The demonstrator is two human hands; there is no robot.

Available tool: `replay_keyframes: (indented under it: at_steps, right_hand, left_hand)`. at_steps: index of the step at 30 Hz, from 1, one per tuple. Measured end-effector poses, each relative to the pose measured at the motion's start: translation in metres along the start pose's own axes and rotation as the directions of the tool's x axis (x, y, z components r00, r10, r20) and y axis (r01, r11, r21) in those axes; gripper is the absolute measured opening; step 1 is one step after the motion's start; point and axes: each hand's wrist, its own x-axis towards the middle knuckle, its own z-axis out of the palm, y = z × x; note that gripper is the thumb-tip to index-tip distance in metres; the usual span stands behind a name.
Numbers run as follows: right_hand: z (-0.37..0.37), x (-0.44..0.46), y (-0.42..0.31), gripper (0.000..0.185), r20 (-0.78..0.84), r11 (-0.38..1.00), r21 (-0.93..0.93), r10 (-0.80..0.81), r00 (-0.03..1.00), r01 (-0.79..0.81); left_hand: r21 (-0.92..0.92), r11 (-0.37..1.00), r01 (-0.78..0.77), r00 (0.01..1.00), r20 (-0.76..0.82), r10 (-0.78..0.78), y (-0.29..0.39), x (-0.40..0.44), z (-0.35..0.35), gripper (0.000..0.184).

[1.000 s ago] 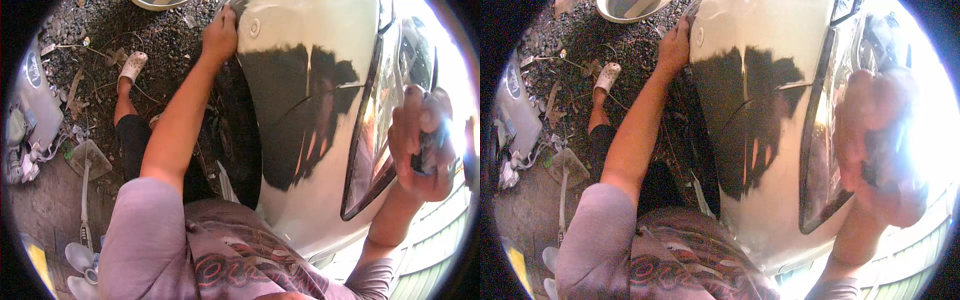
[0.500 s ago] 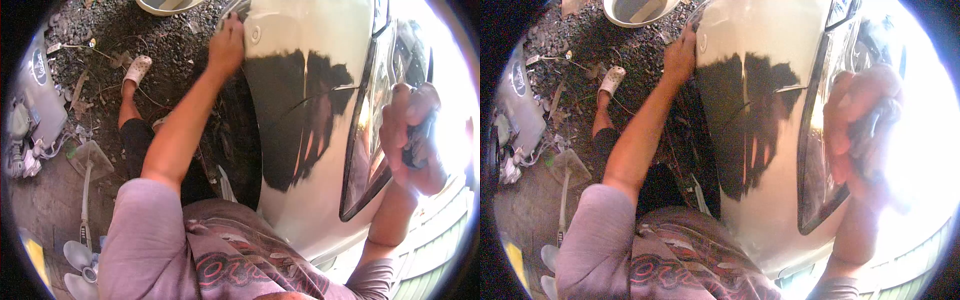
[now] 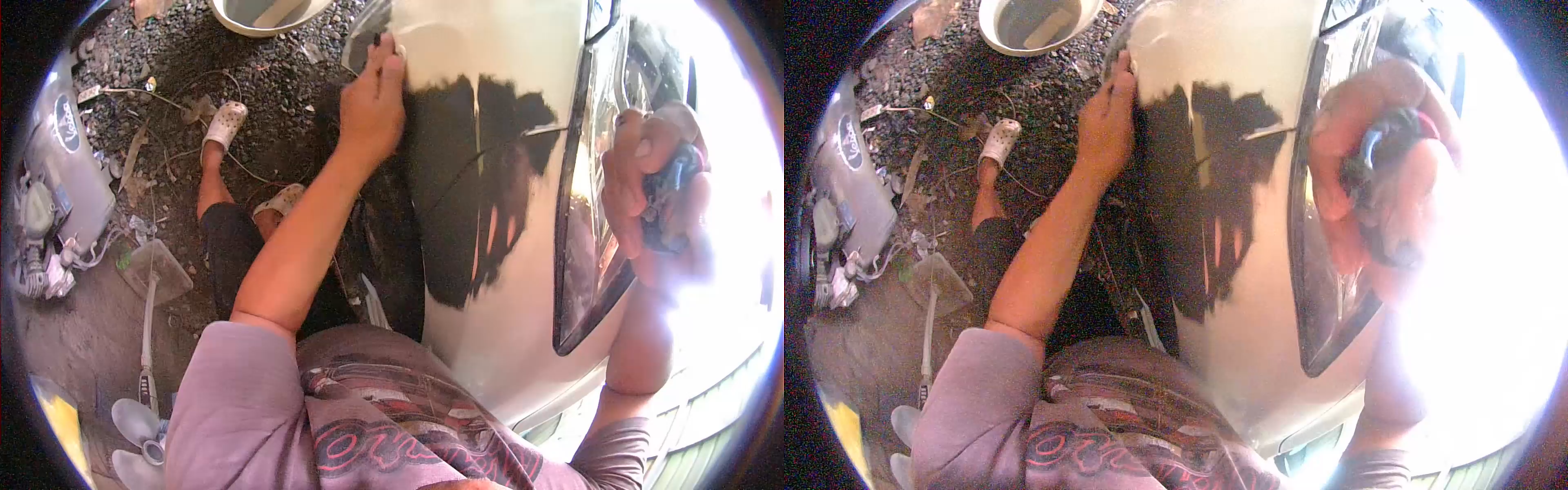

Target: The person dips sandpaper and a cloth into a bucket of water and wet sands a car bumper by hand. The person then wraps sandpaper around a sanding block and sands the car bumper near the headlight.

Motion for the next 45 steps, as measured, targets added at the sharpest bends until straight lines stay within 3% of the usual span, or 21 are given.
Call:
replay_keyframes:
  at_steps: [4,6,8,9,11,12,13,15,17,20,25,27,30,36,39,45]
  right_hand:
    - [-0.004,0.000,0.000,0.043,0.040,0.995,-0.100,-0.009,0.999,0.013]
    - [-0.006,-0.001,0.000,0.044,0.022,0.985,-0.170,-0.026,0.999,0.030]
    - [-0.007,-0.001,-0.002,0.044,0.002,0.982,-0.186,-0.021,1.000,0.021]
    - [-0.007,-0.001,-0.002,0.044,-0.008,0.981,-0.194,-0.019,1.000,0.017]
    - [-0.008,-0.003,0.000,0.045,-0.032,0.985,-0.173,-0.013,0.999,0.008]
    - [-0.007,-0.005,0.002,0.045,-0.043,0.987,-0.159,-0.006,0.999,-0.001]
    - [-0.009,-0.004,0.002,0.045,-0.023,0.990,-0.139,0.002,1.000,-0.005]
    - [-0.011,-0.001,0.001,0.044,0.003,0.992,-0.124,-0.004,1.000,0.005]
    - [-0.010,-0.001,-0.001,0.044,-0.020,0.994,-0.107,0.004,1.000,-0.006]
    - [-0.017,0.001,-0.002,0.042,0.043,0.997,-0.068,0.024,0.999,-0.021]
    - [-0.017,0.002,-0.006,0.043,0.064,0.996,-0.091,0.026,0.998,-0.020]
    - [-0.016,0.002,-0.003,0.044,0.090,0.992,-0.123,0.045,0.995,-0.034]
    - [-0.006,0.002,0.001,0.045,0.052,0.998,-0.040,-0.055,0.997,0.057]
    - [0.006,0.002,-0.004,0.046,-0.045,0.987,-0.159,-0.028,0.999,0.020]
    - [0.014,0.001,-0.009,0.048,-0.234,0.979,-0.193,0.020,0.972,-0.066]
    - [0.001,-0.002,-0.012,0.050,-0.056,0.962,-0.274,-0.009,0.998,-0.007]
  left_hand:
    - [0.046,0.998,0.047,0.998,0.027,-0.048,-0.032,0.045,0.006,0.060]
    - [0.264,0.923,0.280,0.931,0.158,-0.328,-0.064,0.084,-0.002,0.059]
    - [0.514,0.803,0.302,0.905,0.110,-0.410,-0.118,0.106,-0.007,0.056]
    - [0.513,0.804,0.300,0.907,0.107,-0.407,-0.114,0.105,-0.017,0.056]
    - [0.592,0.767,0.247,0.961,-0.050,-0.271,-0.099,0.081,-0.040,0.055]
    - [0.633,0.771,0.071,0.996,-0.003,-0.089,-0.106,0.067,-0.046,0.062]
    - [0.638,0.766,0.072,0.996,0.000,-0.093,-0.111,0.058,-0.047,0.062]
    - [0.781,0.624,-0.031,0.942,0.231,-0.242,-0.118,0.055,-0.049,0.071]
    - [0.771,0.636,-0.019,0.948,0.215,-0.232,-0.147,0.066,-0.038,0.077]
    - [0.582,0.812,-0.046,0.892,0.389,-0.228,-0.171,0.086,-0.027,0.075]
    - [0.578,0.815,0.035,0.911,0.317,-0.264,-0.132,0.072,-0.009,0.074]
    - [0.593,0.796,0.120,0.895,0.282,-0.345,-0.118,0.063,-0.011,0.074]
    - [0.641,0.753,0.146,0.872,0.276,-0.403,-0.088,0.051,-0.018,0.075]
    - [0.598,0.795,0.096,0.900,0.288,-0.326,-0.068,0.036,-0.023,0.073]
    - [0.627,0.777,0.057,0.908,0.291,-0.301,-0.058,0.030,-0.023,0.073]
    - [0.570,0.821,0.003,0.902,0.354,-0.249,-0.017,0.006,-0.042,0.072]
